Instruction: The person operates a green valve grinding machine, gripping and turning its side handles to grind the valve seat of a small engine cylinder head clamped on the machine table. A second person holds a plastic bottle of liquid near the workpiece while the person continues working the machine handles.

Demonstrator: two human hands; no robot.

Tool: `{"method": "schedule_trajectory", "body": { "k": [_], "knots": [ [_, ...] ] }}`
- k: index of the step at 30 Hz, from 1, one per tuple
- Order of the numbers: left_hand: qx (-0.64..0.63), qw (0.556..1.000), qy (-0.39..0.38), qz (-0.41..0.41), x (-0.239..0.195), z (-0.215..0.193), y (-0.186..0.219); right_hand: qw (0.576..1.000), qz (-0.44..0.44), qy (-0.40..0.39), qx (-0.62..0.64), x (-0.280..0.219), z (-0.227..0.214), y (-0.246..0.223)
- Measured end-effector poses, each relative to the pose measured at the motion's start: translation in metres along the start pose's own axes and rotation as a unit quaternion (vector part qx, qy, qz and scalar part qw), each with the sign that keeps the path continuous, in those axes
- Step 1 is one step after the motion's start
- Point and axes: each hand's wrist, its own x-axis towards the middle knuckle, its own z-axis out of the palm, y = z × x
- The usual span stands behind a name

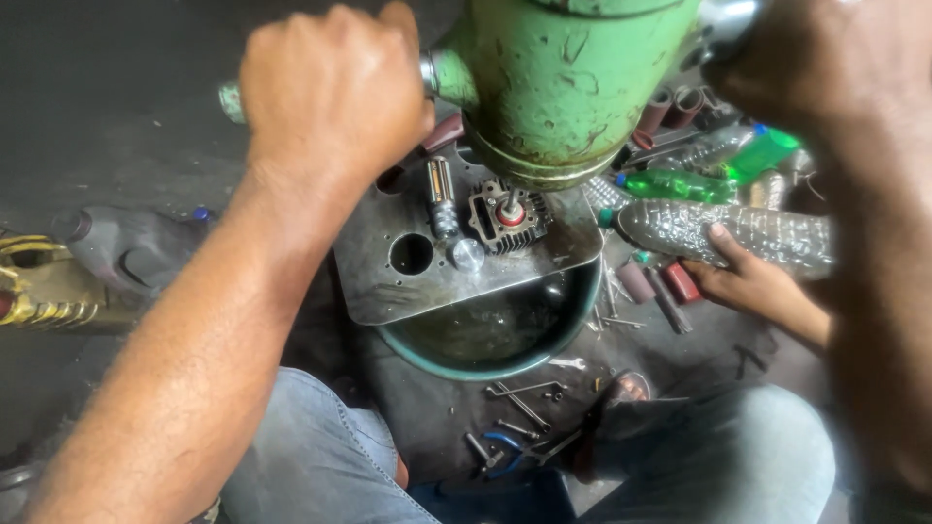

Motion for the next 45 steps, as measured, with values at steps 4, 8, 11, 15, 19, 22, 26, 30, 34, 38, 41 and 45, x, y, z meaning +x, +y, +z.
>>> {"method": "schedule_trajectory", "body": {
  "k": [4,8,11,15,19,22,26,30,34,38,41,45],
  "knots": [
    [0.016,0.996,0.087,0.022,0.005,-0.012,-0.006,0.997,0.0,-0.043,0.061,0.007,0.038,0.026],
    [-0.008,0.986,0.166,0.032,0.009,-0.025,-0.008,0.985,-0.01,-0.072,0.158,0.009,0.057,0.042],
    [-0.044,0.987,0.154,0.027,0.011,-0.031,-0.009,0.975,-0.034,-0.035,0.216,0.007,0.061,0.052],
    [-0.059,0.992,0.112,0.005,0.015,-0.042,-0.011,0.958,-0.04,0.003,0.285,0.004,0.075,0.065],
    [-0.073,0.992,0.1,0.026,0.018,-0.059,-0.014,0.953,-0.02,-0.002,0.303,0.008,0.092,0.08],
    [-0.092,0.994,0.06,0.005,0.024,-0.068,-0.015,0.967,-0.007,-0.035,0.253,0.014,0.085,0.084],
    [-0.118,0.993,-0.006,-0.027,0.029,-0.077,-0.019,0.959,0.053,-0.094,0.26,0.016,0.074,0.081],
    [-0.139,0.988,-0.05,-0.051,0.037,-0.072,-0.023,0.946,0.068,-0.08,0.307,0.014,0.061,0.082],
    [0.004,0.985,0.171,0.01,0.036,-0.041,-0.031,0.943,0.007,0.031,0.332,0.006,0.025,0.057],
    [-0.031,0.983,0.178,0.02,0.038,-0.034,-0.028,0.954,0.013,0.055,0.293,0.001,0.016,0.044],
    [-0.075,0.987,0.144,0.014,0.035,-0.031,-0.026,0.957,0.001,0.054,0.283,-0.002,0.025,0.041],
    [-0.142,0.985,0.097,0.002,0.031,-0.029,-0.023,0.959,-0.022,0.067,0.273,-0.008,0.019,0.032]
  ]
}}
